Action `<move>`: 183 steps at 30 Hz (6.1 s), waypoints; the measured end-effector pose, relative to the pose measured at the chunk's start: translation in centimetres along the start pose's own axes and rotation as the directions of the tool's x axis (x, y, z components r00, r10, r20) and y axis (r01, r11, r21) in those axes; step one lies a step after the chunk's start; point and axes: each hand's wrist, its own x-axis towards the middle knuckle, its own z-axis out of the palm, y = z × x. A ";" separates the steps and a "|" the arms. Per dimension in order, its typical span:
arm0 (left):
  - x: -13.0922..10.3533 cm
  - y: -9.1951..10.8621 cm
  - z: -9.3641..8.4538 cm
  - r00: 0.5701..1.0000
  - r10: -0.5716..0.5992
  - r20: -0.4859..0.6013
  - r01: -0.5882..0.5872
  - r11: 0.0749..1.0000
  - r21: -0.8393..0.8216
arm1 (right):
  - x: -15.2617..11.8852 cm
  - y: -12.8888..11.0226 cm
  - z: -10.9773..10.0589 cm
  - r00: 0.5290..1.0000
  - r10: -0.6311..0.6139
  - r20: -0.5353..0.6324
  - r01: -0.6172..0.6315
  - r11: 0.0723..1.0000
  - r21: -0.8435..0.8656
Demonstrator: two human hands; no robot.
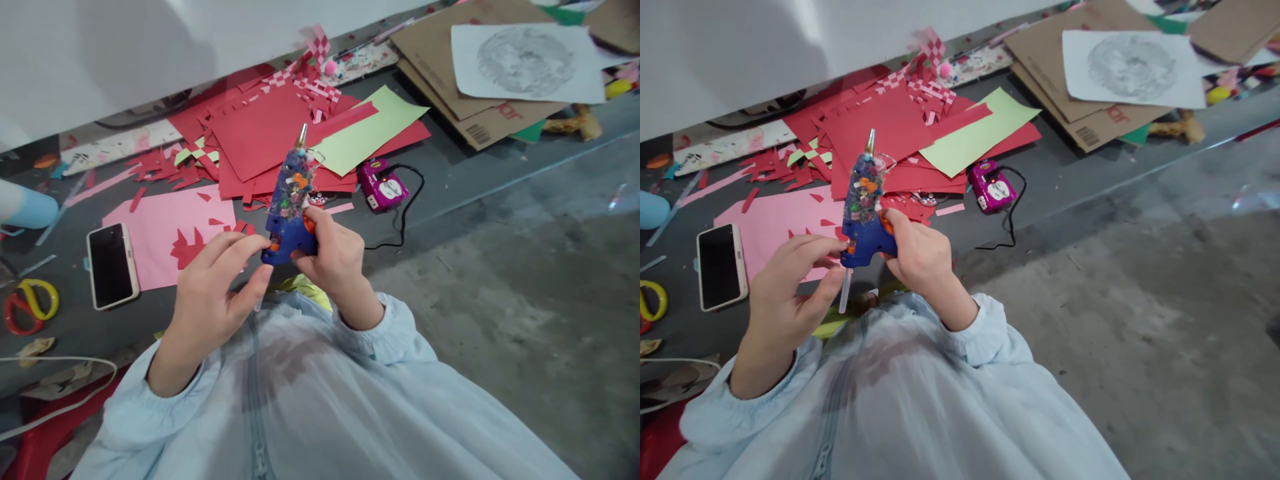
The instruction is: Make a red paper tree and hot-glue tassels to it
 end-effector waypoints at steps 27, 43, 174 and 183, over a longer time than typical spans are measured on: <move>0.1 -1.0 1.1 0.861 -0.505 0.065 0.390 0.573 -0.721 | -0.4 0.2 0.9 0.989 0.146 -0.006 -0.146 0.989 -0.025; 0.3 -1.2 1.3 0.779 -0.410 0.474 0.627 0.494 -0.603 | -0.6 0.1 1.1 0.992 0.119 -0.039 -0.119 0.993 -0.010; -0.7 -2.3 2.8 0.891 0.321 -0.322 -0.330 0.944 0.028 | -1.0 -0.7 1.0 0.919 0.375 0.118 -0.384 0.921 0.063; -0.8 -2.4 2.8 0.913 0.296 -0.280 -0.310 0.951 -0.004 | -0.8 -0.9 0.8 0.934 0.335 0.121 -0.353 0.918 0.181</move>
